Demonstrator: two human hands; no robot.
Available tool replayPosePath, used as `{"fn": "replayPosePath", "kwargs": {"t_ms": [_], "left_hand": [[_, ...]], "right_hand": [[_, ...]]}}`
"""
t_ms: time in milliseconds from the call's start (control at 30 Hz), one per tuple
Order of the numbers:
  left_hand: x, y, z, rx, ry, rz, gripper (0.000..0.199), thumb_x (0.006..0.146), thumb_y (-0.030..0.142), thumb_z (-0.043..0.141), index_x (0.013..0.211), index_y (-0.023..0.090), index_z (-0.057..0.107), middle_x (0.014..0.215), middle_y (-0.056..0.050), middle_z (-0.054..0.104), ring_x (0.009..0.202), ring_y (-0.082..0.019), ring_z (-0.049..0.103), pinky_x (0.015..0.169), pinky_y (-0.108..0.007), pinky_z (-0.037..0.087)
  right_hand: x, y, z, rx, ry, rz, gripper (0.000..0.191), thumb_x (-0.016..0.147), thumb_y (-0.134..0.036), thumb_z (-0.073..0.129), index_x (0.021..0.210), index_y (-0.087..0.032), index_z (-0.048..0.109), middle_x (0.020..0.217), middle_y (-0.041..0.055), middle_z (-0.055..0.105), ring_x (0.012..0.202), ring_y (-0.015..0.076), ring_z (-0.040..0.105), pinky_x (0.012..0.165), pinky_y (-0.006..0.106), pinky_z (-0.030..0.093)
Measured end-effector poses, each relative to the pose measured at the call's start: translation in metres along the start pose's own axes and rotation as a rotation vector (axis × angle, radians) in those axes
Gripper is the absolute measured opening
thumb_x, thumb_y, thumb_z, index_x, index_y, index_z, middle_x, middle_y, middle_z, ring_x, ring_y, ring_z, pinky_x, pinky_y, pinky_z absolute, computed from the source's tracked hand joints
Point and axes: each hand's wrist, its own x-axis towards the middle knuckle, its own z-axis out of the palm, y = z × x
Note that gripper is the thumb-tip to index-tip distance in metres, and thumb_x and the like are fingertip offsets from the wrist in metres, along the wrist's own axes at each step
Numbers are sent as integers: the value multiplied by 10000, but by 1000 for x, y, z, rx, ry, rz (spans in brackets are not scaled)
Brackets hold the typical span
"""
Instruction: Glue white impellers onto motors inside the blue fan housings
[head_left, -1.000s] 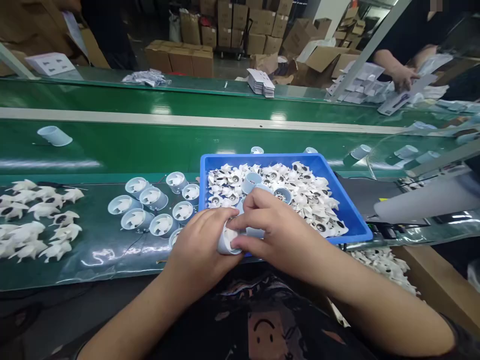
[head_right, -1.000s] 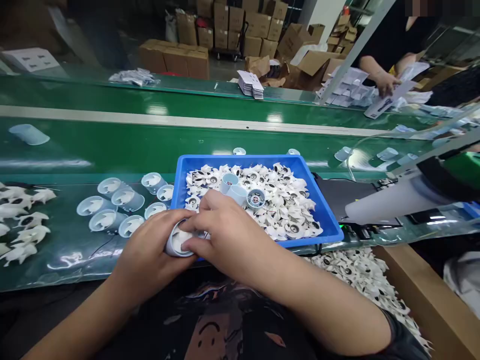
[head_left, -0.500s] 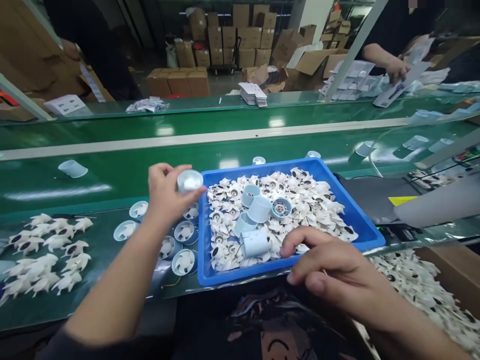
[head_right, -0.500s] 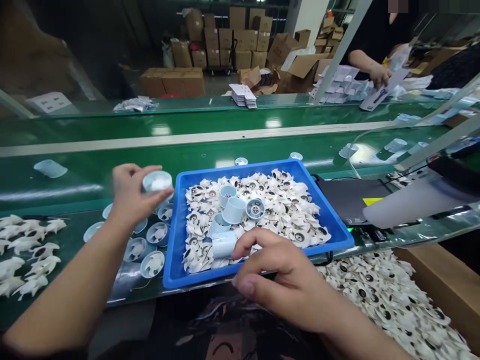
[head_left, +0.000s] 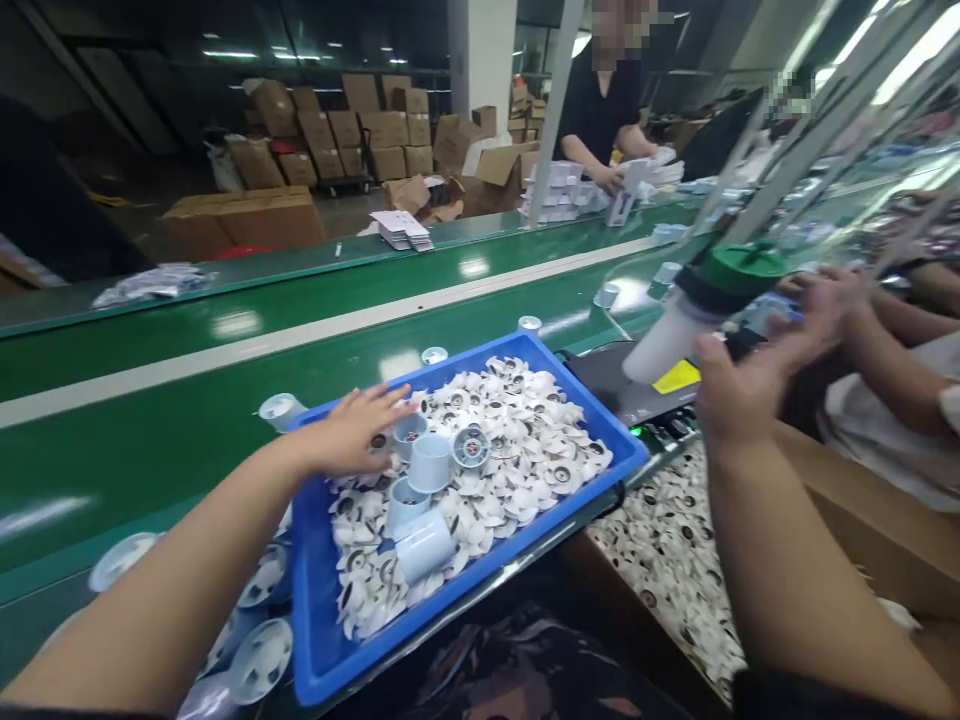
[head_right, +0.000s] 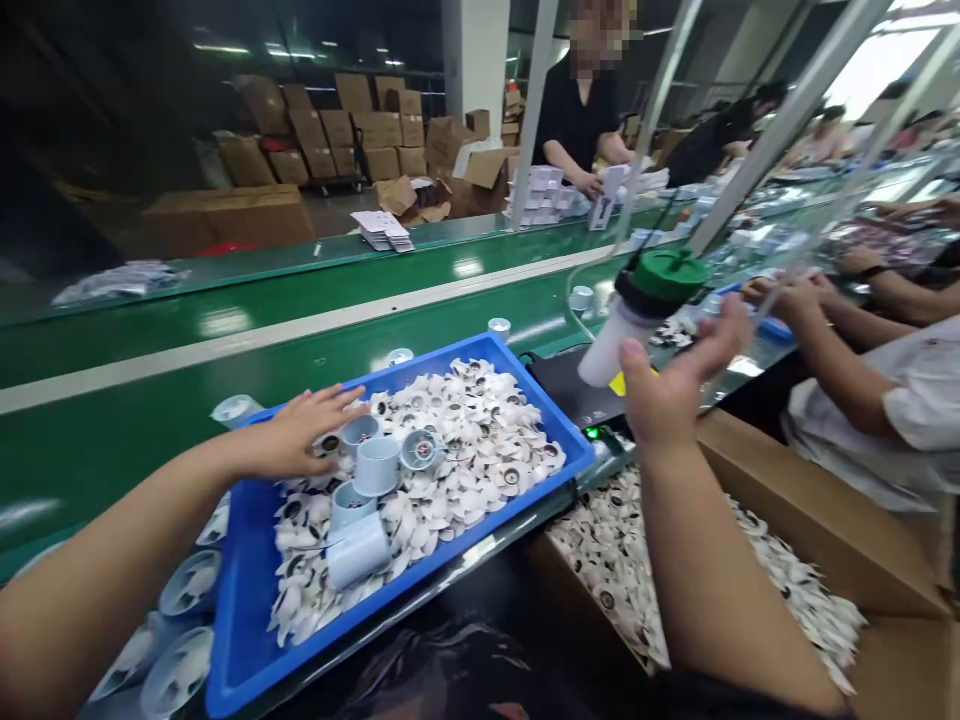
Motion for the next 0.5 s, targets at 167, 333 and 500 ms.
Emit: {"fn": "replayPosePath", "kwargs": {"t_ms": [167,333,500], "left_hand": [[-6,6,10,34,50,-7,397,839,449,505,1065,185,698,1400,-149,602,1389,-371,448,1157,-559,317],[-17,-3,20,16,23,-50,744,737,496,588,1389,145,514,1559,-189,419,1425,-379,402,1147,-551,339],[0,18,34,-23,52,-29,247,689,355,679,899,226,686,1186,-98,717,1261,-362,565,1143,-575,323]], "right_hand": [[26,50,26,57,-82,139,691,641,-610,725,1151,-207,490,1169,155,639,1116,335,643,1045,576,466],[6,29,15,203,-95,207,731,586,-682,726,1126,-264,468,1133,125,652,1047,322,679,939,544,539],[-6,10,-12,327,-306,315,729,546,-695,743,1131,-300,565,1129,152,664,962,358,701,766,522,571]]}}
